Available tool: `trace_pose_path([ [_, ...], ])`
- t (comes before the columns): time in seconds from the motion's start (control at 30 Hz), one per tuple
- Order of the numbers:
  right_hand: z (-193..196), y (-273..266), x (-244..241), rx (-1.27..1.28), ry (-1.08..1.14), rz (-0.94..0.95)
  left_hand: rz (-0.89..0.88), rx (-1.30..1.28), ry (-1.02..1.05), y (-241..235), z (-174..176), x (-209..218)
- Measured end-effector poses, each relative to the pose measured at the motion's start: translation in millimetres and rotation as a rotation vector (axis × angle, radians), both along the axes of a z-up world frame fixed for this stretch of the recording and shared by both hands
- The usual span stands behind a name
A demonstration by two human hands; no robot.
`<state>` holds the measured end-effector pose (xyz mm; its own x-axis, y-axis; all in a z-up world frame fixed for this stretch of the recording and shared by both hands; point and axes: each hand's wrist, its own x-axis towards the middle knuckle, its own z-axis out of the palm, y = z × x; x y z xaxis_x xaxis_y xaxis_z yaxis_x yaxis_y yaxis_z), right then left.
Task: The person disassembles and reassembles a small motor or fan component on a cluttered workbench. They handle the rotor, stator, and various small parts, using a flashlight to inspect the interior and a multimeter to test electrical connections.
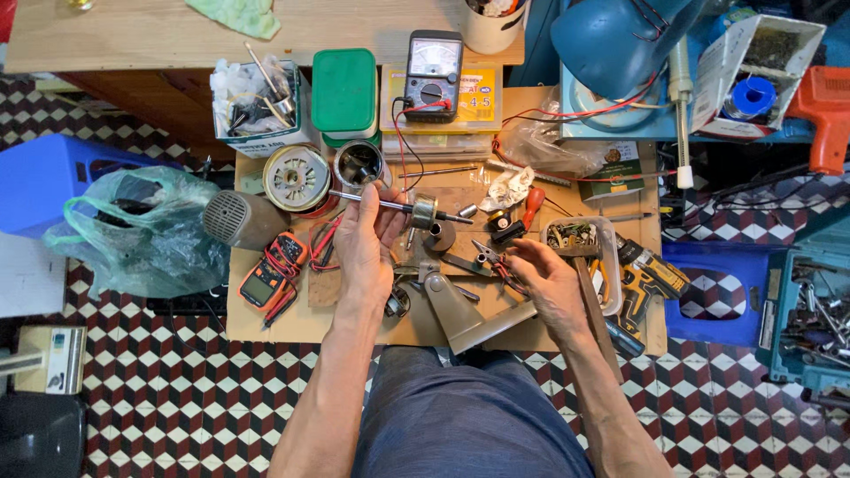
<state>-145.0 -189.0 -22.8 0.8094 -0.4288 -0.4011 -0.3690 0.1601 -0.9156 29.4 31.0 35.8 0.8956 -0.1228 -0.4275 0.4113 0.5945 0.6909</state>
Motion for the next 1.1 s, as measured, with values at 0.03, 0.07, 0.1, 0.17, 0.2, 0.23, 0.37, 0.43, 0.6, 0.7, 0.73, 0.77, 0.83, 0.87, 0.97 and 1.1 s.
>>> trace_pose_path([
  [0.03, 11, 13, 9, 0.105, -0.056, 0.015, -0.017, -0.010, 0.008, 0, -3, 1],
  [0.07, 21, 24, 18, 0.152, -0.097, 0.007, -0.034, -0.020, 0.016, 1, -6, 2],
  [0.1, 29, 34, 26, 0.198, -0.139, -0.002, -0.050, -0.031, 0.023, 1, -8, 5],
  [0.17, 41, 51, 38, 0.229, -0.194, -0.038, -0.080, -0.044, 0.053, 1, -13, 9],
  [0.2, 45, 59, 44, 0.215, -0.211, -0.064, -0.094, -0.050, 0.066, 1, -14, 12],
  [0.23, 48, 65, 50, 0.201, -0.227, -0.090, -0.118, -0.066, 0.065, 2, -15, 15],
  [0.37, 57, 82, 64, -0.008, -0.291, -0.063, -0.216, -0.117, 0.117, 3, -21, 25],
  [0.43, 61, 90, 67, -0.145, -0.221, -0.089, -0.263, -0.134, 0.175, 5, -27, 29],
  [0.6, 76, 99, 68, -0.505, -0.175, -0.085, -0.377, -0.203, 0.350, 6, -46, 38],
  [0.7, 81, 95, 73, -0.590, -0.159, -0.089, -0.391, -0.208, 0.385, -1, -53, 41],
  [0.73, 82, 95, 76, -0.589, -0.146, -0.094, -0.399, -0.197, 0.382, -1, -53, 43],
  [0.77, 82, 94, 79, -0.588, -0.165, -0.087, -0.406, -0.185, 0.379, 0, -51, 44],
  [0.83, 81, 89, 81, -0.593, -0.190, -0.074, -0.434, -0.182, 0.337, -6, -47, 46],
  [0.87, 78, 88, 80, -0.565, -0.178, -0.084, -0.448, -0.188, 0.298, -8, -45, 45],
  [0.97, 72, 86, 83, -0.472, -0.182, -0.124, -0.561, -0.042, 0.185, -17, -35, 42],
  [1.1, 63, 82, 88, -0.464, -0.213, -0.132, -0.798, -0.055, 0.259, -28, -29, 40],
])
